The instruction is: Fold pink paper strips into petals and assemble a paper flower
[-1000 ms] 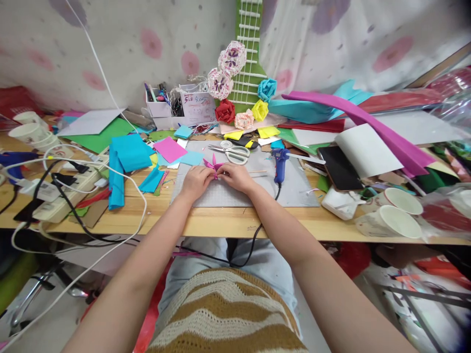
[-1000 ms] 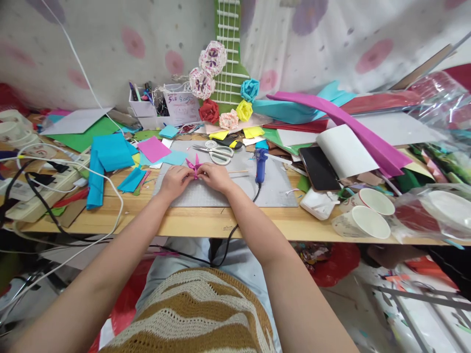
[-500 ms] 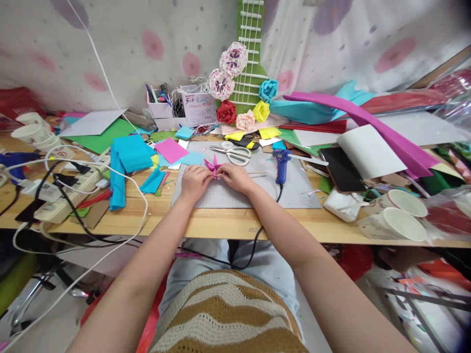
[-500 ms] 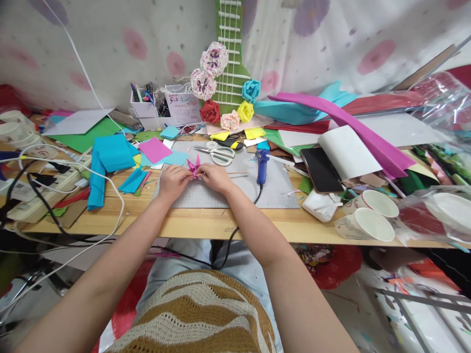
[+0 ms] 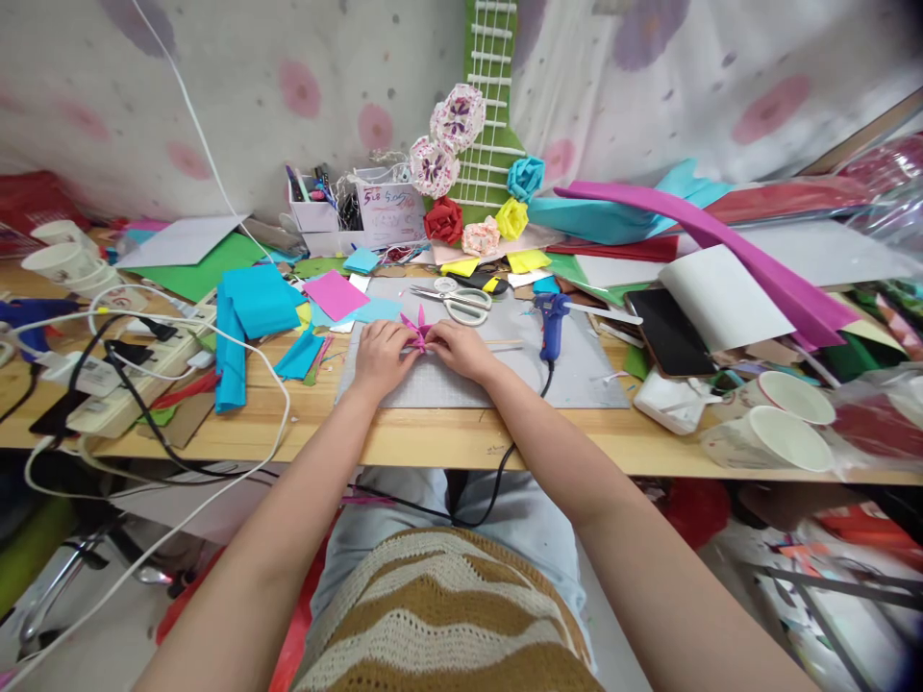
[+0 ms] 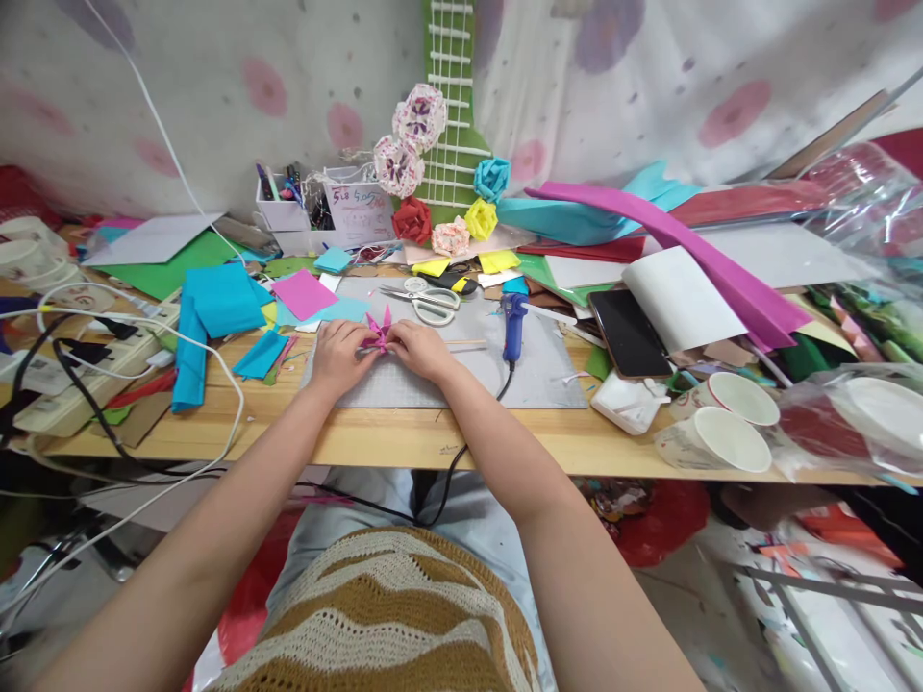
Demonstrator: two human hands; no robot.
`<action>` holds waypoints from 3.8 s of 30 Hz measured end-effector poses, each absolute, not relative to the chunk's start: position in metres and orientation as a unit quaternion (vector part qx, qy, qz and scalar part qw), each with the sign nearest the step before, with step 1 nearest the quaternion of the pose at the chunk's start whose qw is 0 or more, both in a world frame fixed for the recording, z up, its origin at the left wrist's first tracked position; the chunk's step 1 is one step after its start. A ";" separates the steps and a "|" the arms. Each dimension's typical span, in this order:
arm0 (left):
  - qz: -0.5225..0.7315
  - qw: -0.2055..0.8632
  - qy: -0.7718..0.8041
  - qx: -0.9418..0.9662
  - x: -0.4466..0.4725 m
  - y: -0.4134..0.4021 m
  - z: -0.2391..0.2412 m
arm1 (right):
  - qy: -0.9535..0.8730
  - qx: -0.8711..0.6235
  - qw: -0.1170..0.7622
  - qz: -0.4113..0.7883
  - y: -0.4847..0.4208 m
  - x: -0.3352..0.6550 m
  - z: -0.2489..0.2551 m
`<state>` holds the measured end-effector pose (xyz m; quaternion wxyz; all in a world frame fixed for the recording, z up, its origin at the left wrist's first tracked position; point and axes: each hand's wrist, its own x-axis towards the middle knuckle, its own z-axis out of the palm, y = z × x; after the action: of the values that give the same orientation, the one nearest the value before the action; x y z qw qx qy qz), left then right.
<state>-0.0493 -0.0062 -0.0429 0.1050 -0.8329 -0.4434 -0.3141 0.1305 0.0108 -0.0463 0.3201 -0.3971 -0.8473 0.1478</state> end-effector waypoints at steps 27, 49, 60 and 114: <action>-0.310 0.088 -0.478 -0.817 -0.043 -0.008 -0.048 | -0.868 -0.395 0.287 0.090 0.004 0.126 -0.042; -0.268 0.108 -0.498 -0.818 -0.038 -0.012 -0.045 | -0.873 -0.412 0.257 0.045 -0.003 0.119 -0.031; -0.245 0.014 -0.398 -0.884 -0.059 0.007 -0.020 | -0.868 -0.357 0.343 0.034 0.004 0.131 -0.035; -0.270 0.115 -0.424 -0.857 -0.049 -0.004 -0.035 | -0.867 -0.366 0.323 0.101 0.008 0.131 -0.042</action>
<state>-0.0493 -0.0043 -0.0349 0.1152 -0.8570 -0.4238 -0.2696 0.1315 0.0084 -0.0424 0.3227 -0.3656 -0.8671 0.1012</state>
